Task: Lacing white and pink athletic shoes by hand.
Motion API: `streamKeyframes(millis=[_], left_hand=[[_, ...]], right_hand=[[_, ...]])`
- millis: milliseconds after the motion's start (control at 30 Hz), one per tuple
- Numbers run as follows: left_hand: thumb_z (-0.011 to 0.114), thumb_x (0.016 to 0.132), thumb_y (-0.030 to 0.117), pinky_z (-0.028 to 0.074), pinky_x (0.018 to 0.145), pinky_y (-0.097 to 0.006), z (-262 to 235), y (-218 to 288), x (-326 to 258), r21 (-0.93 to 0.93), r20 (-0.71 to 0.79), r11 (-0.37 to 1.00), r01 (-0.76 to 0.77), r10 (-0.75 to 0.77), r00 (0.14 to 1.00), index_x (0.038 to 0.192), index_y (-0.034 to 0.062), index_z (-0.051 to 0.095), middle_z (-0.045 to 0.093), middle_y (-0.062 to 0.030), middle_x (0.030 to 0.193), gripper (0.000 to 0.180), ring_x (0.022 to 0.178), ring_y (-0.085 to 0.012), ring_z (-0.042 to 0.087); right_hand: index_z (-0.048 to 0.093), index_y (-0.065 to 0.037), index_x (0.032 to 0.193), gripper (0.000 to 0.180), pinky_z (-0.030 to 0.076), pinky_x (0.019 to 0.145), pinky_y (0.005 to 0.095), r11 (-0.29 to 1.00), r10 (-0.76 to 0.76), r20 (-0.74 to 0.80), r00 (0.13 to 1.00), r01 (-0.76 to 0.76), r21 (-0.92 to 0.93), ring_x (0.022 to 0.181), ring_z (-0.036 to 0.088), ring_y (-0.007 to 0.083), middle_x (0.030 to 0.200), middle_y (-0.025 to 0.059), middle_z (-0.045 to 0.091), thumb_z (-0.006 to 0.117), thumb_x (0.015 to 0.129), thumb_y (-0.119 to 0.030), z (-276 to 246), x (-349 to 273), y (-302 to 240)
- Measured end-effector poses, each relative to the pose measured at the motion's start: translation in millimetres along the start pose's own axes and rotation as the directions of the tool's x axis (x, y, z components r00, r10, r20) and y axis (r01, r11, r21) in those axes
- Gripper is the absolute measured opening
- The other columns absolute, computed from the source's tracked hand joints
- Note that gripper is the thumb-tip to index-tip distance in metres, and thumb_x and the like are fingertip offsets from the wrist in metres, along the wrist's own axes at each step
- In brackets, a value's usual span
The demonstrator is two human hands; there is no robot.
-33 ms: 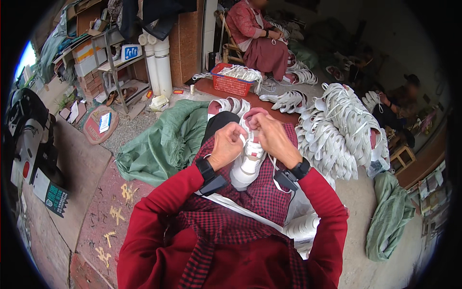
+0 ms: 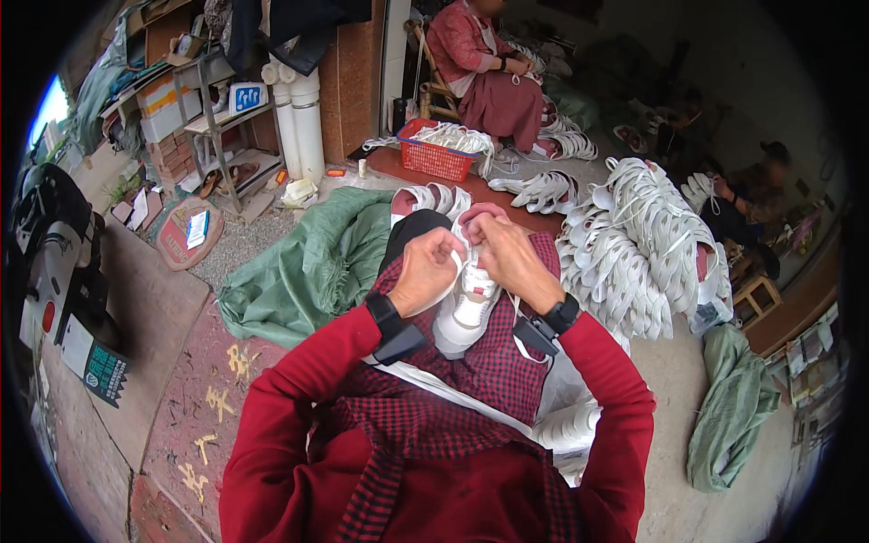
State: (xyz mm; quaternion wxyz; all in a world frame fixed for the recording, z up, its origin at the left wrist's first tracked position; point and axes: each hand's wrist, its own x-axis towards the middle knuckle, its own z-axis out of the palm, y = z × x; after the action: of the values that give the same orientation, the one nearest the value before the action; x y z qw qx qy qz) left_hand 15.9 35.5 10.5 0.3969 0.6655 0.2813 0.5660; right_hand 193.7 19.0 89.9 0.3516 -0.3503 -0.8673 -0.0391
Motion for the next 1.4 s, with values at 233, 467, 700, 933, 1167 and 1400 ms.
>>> streamKeyframes(millis=[233, 467, 700, 933, 1167, 1400], left_hand=[[0.065, 0.083, -0.005, 0.046, 0.059, -0.023, -25, 32, 16, 0.299, 0.144, 0.954, 0.028, -0.074, 0.987, 0.101, 0.0023, 0.059, 0.060, 0.0006, 0.070, 0.020, 0.065, -0.0052, 0.055], [0.070, 0.080, 0.003, 0.047, 0.057, -0.026, -30, 31, 29, 0.354, 0.332, 0.933, -0.063, -0.063, 0.941, 0.118, 0.0058, 0.050, 0.055, -0.0012, 0.069, 0.042, 0.063, -0.0088, 0.054], [0.075, 0.071, 0.001, 0.053, 0.060, -0.029, -33, 33, 28, 0.368, 0.426, 0.924, -0.104, -0.068, 0.902, 0.131, 0.0064, 0.047, 0.059, -0.0047, 0.074, 0.066, 0.065, -0.0124, 0.060], [0.070, 0.076, -0.005, 0.050, 0.060, -0.026, -34, 32, 29, 0.316, 0.468, 0.937, -0.149, -0.017, 0.883, 0.126, 0.0095, 0.050, 0.049, -0.0009, 0.067, 0.056, 0.062, -0.0083, 0.053], [0.061, 0.083, 0.002, 0.049, 0.060, -0.031, -33, 64, 41, 0.362, 0.239, 0.901, -0.237, 0.156, 0.958, 0.098, 0.0040, 0.066, 0.057, -0.0053, 0.072, 0.017, 0.064, -0.0172, 0.057], [0.064, 0.083, 0.011, 0.050, 0.072, -0.043, 4, 59, 32, 0.445, 0.450, 0.753, -0.485, 0.280, 0.848, 0.081, 0.0016, 0.066, 0.064, -0.0160, 0.078, 0.010, 0.076, -0.0355, 0.064]], right_hand=[[0.055, 0.001, 0.091, 0.021, 0.053, 0.073, 0.0294, 0.846, 0.276, 0.256, 0.926, -0.361, 0.393, 0.079, 0.065, 0.0144, 0.084, 0.0073, 0.061, 0.061, 0.073, 0.010, 0, 9, -1], [0.053, 0.000, 0.090, 0.020, 0.052, 0.068, 0.0321, 0.927, 0.247, 0.285, 0.926, -0.311, 0.209, 0.074, 0.065, 0.0189, 0.082, 0.0105, 0.062, 0.063, 0.074, 0.006, 7, 10, 7], [0.049, 0.004, 0.104, 0.031, 0.049, 0.078, 0.0456, 0.963, -0.032, 0.429, 0.903, 0.142, -0.228, 0.096, 0.059, 0.0378, 0.094, 0.0225, 0.062, 0.060, 0.075, 0.003, -4, 15, -9], [0.051, -0.001, 0.095, 0.031, 0.049, 0.072, 0.0469, 0.858, 0.070, 0.218, 0.973, 0.053, -0.511, 0.088, 0.056, 0.0398, 0.088, 0.0188, 0.056, 0.054, 0.069, 0.016, -85, -6, 24], [0.056, -0.001, 0.107, 0.032, 0.046, 0.093, 0.0451, 0.963, 0.095, 0.223, 0.970, -0.034, -0.266, 0.104, 0.056, 0.0381, 0.104, 0.0191, 0.060, 0.049, 0.077, 0.009, -107, -40, 31], [0.057, -0.003, 0.110, 0.035, 0.043, 0.101, 0.0422, 0.991, -0.055, 0.276, 0.960, 0.019, 0.133, 0.115, 0.053, 0.0347, 0.112, 0.0154, 0.057, 0.062, 0.076, 0.002, -53, -20, 27]])
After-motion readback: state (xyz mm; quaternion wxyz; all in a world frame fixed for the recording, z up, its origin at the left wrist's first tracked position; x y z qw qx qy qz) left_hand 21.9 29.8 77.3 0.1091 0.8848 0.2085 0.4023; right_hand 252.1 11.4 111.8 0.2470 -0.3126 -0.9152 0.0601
